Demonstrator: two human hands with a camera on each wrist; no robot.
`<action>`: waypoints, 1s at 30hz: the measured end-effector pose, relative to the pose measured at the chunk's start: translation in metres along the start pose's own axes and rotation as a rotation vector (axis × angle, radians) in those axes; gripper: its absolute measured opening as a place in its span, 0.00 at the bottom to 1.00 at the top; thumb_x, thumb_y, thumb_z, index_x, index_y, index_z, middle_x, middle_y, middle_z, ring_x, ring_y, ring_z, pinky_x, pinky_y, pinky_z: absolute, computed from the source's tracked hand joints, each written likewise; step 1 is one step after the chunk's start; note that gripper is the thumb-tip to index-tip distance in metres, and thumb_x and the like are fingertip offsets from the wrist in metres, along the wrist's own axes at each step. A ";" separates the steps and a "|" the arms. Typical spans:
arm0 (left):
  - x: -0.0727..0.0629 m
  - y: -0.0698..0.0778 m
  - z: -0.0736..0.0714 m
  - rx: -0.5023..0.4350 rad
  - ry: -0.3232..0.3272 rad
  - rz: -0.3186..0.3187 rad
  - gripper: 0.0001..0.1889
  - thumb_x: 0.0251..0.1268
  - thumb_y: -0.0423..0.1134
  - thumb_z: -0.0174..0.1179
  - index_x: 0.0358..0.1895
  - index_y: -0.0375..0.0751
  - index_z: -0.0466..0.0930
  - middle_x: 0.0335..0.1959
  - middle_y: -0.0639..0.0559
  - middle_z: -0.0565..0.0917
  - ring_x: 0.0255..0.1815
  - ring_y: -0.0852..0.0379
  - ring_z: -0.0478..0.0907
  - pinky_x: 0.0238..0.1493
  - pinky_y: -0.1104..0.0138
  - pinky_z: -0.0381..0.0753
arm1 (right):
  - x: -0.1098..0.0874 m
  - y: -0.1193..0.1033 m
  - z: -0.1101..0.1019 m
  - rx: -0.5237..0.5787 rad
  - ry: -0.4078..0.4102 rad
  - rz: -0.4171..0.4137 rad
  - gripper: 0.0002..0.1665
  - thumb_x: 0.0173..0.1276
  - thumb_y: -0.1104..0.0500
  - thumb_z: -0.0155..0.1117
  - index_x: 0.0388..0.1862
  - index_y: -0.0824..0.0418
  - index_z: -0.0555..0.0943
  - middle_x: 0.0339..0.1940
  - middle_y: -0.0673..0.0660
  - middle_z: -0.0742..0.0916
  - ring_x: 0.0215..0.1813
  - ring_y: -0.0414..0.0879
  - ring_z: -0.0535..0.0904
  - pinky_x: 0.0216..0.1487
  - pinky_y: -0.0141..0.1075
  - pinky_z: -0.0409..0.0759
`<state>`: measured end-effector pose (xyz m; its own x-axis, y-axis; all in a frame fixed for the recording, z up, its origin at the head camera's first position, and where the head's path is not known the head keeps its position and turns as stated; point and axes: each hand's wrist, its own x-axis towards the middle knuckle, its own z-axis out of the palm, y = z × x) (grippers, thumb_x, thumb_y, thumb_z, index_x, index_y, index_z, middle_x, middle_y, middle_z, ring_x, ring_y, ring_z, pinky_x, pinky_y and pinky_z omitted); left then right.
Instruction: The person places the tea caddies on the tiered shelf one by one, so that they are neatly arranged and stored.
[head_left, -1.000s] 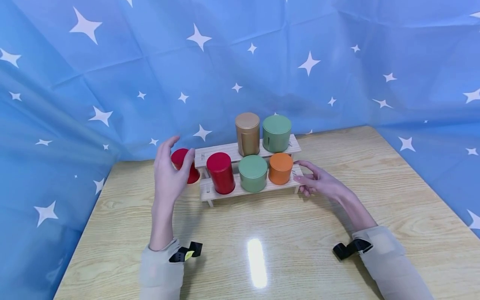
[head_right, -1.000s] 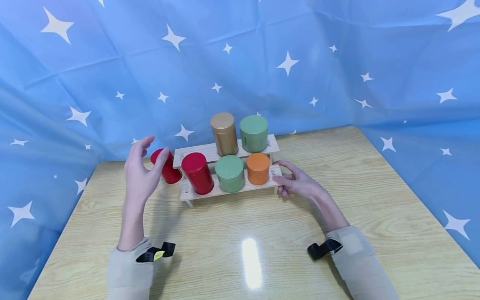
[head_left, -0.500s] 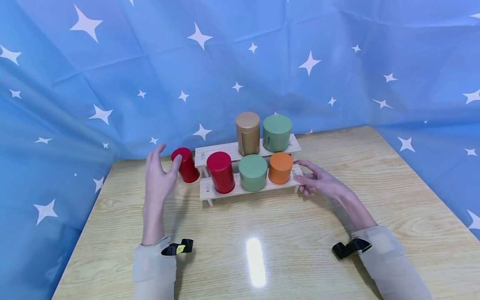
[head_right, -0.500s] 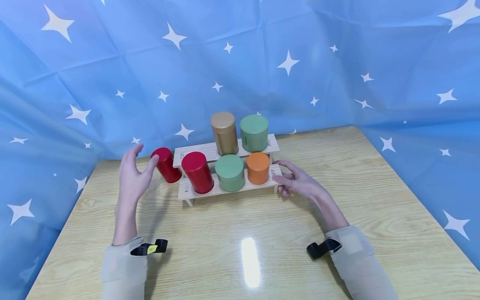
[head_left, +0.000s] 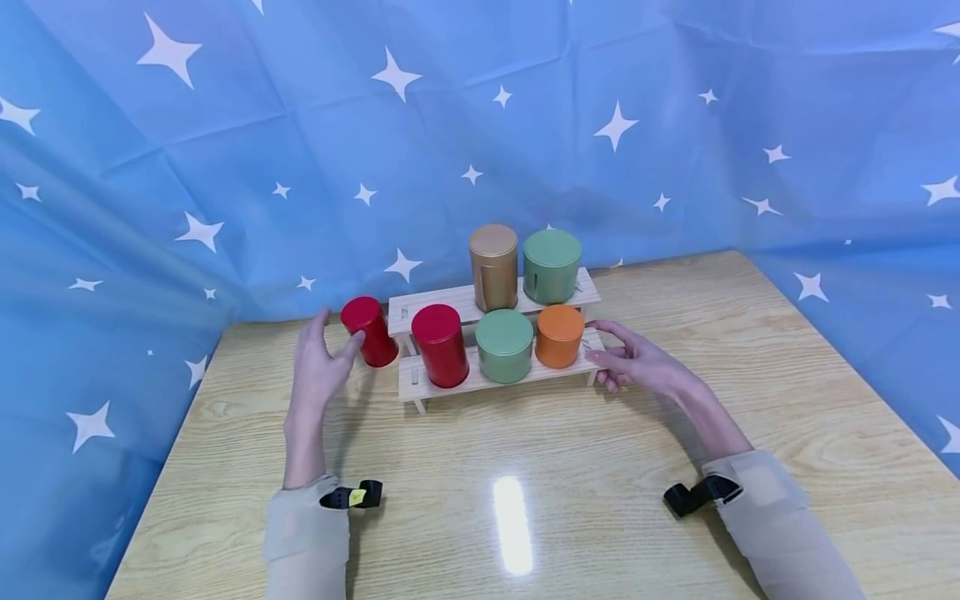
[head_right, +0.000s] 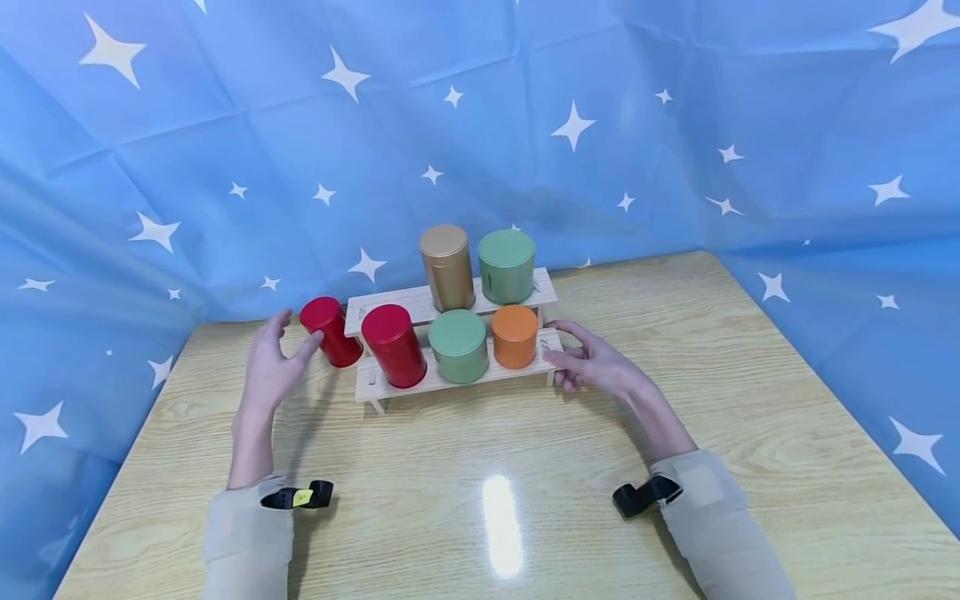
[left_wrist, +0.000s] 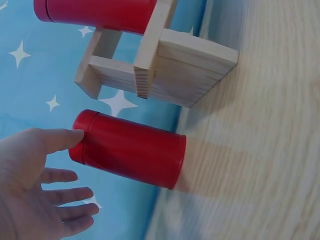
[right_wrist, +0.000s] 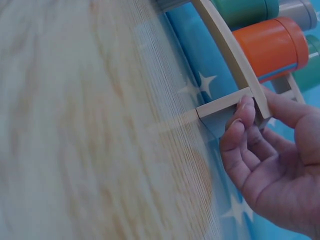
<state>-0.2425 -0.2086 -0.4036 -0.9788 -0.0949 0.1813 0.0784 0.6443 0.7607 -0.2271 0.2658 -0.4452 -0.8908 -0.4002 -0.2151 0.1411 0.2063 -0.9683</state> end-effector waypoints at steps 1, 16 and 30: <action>0.001 -0.002 0.001 -0.002 -0.001 0.009 0.38 0.72 0.42 0.61 0.78 0.31 0.55 0.75 0.34 0.63 0.74 0.35 0.59 0.71 0.40 0.61 | 0.000 0.000 0.000 0.000 0.000 0.000 0.43 0.78 0.53 0.59 0.82 0.56 0.48 0.35 0.66 0.84 0.30 0.47 0.79 0.34 0.38 0.81; 0.005 -0.011 0.020 -0.150 -0.004 0.031 0.34 0.68 0.37 0.66 0.74 0.33 0.62 0.66 0.36 0.74 0.69 0.38 0.68 0.68 0.44 0.66 | 0.001 0.000 0.000 -0.001 -0.003 0.000 0.42 0.78 0.53 0.59 0.81 0.56 0.49 0.35 0.64 0.84 0.30 0.46 0.79 0.34 0.37 0.81; 0.007 -0.010 0.033 -0.216 0.019 0.043 0.38 0.62 0.35 0.71 0.73 0.35 0.63 0.65 0.38 0.72 0.64 0.40 0.71 0.64 0.47 0.73 | 0.000 -0.001 0.000 -0.012 -0.008 -0.001 0.43 0.79 0.54 0.58 0.82 0.57 0.47 0.35 0.65 0.84 0.30 0.47 0.79 0.34 0.38 0.81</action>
<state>-0.2563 -0.1904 -0.4311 -0.9702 -0.0862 0.2264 0.1607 0.4705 0.8676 -0.2275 0.2651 -0.4443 -0.8877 -0.4072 -0.2148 0.1346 0.2168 -0.9669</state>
